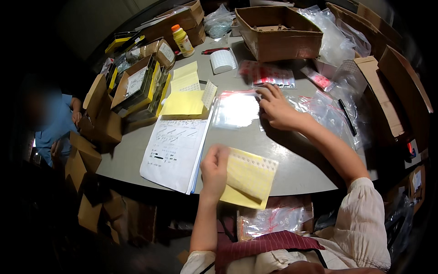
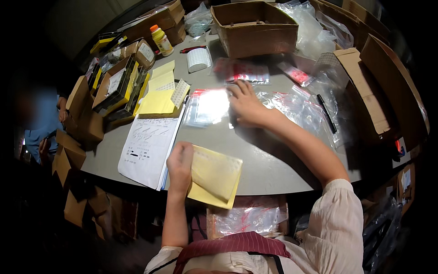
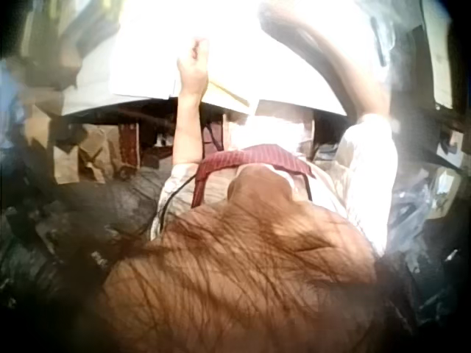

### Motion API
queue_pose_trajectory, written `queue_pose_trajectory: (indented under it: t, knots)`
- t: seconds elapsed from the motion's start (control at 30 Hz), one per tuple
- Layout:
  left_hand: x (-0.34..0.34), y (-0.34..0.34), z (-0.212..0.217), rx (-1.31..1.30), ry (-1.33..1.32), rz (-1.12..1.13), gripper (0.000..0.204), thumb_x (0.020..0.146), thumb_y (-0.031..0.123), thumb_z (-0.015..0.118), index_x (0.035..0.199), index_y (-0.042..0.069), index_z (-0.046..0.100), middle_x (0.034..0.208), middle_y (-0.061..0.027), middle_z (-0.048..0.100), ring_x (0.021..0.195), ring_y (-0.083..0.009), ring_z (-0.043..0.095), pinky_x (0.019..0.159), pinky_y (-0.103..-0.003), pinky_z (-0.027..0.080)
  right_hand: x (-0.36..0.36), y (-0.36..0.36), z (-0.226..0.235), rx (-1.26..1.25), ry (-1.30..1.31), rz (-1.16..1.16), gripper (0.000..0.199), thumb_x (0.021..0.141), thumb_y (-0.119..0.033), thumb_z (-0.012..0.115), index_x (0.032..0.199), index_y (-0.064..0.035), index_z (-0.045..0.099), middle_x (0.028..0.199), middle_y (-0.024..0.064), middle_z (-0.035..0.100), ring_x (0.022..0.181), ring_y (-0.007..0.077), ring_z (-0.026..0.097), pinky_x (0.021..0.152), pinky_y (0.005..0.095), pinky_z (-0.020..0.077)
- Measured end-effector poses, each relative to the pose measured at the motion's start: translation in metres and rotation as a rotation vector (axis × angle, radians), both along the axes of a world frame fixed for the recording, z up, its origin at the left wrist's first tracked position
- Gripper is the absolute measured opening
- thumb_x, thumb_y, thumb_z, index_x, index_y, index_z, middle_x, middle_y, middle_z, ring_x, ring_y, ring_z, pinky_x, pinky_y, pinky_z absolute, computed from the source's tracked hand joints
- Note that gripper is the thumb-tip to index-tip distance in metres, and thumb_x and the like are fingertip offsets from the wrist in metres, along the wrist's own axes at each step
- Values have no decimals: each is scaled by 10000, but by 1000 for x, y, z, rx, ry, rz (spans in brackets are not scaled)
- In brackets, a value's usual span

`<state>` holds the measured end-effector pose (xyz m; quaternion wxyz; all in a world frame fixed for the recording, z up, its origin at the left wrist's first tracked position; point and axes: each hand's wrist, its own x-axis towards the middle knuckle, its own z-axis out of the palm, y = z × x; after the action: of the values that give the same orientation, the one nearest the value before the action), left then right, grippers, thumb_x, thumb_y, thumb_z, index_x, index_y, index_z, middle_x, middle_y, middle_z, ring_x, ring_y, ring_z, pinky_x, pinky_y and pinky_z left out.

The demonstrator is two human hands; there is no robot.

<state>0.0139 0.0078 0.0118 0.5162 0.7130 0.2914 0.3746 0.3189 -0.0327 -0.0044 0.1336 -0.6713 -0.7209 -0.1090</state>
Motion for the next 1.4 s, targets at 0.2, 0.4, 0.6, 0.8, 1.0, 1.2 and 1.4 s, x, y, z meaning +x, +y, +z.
queue_pose_trajectory:
  t: [0.2, 0.4, 0.6, 0.8, 1.0, 1.2, 1.4]
  knots:
    - [-4, 10, -8, -187, -305, 143, 212, 1097, 181, 512, 1014, 3, 592, 888, 9, 573, 798, -40, 500, 714, -209, 427, 35, -3, 25, -130, 235, -322, 602, 679, -228, 851, 1179, -55, 563, 1318, 217, 520, 1342, 419, 405, 1151, 466, 350]
    - [-5, 12, -13, -191, -309, 134, 221, 1088, 213, 533, 1002, 15, 579, 907, -18, 620, 824, -74, 556, 752, -233, 465, -6, -24, 76, -127, 749, 10, 576, 848, -225, 818, 1316, -59, 527, 1331, 138, 553, 1293, 270, 517, 1095, 388, 404]
    - [-5, 10, -9, -216, -333, 134, 213, 1099, 190, 514, 1020, 8, 590, 902, -8, 613, 798, -45, 543, 717, -212, 461, -73, -46, 104, -450, 867, 224, 593, 888, -359, 814, 1289, -16, 543, 1198, 156, 630, 1065, 245, 659, 875, 374, 536]
    - [-6, 8, 3, -360, -372, 11, 190, 1073, 170, 557, 1099, -9, 616, 966, -44, 671, 836, -87, 606, 754, -242, 498, -81, -32, 63, -349, 1077, 165, 213, 947, -105, 744, 1063, 21, 617, 917, 78, 680, 876, 110, 560, 836, 319, 498]
    - [-7, 4, 9, -317, -121, -39, 204, 921, 130, 750, 1025, -28, 673, 896, -44, 686, 786, -98, 630, 703, -244, 507, -88, -31, 55, -270, 922, 269, 217, 882, -77, 708, 1080, 3, 668, 1000, 181, 713, 948, 314, 711, 841, 398, 554]
    - [-5, 5, 4, -253, -38, 17, 200, 931, 161, 736, 986, -20, 673, 864, -32, 675, 771, -81, 608, 691, -240, 490, -98, -36, 52, 53, 394, 311, 206, 825, -89, 717, 1001, -31, 625, 1006, 154, 644, 973, 371, 644, 874, 444, 525]
    - [-6, 6, 4, -243, -85, 38, 213, 935, 184, 736, 974, -14, 671, 857, -26, 669, 756, -77, 596, 680, -239, 482, -103, -35, 51, 260, 130, 395, 213, 806, -107, 706, 989, -42, 620, 1033, 121, 626, 1034, 328, 620, 938, 420, 501]
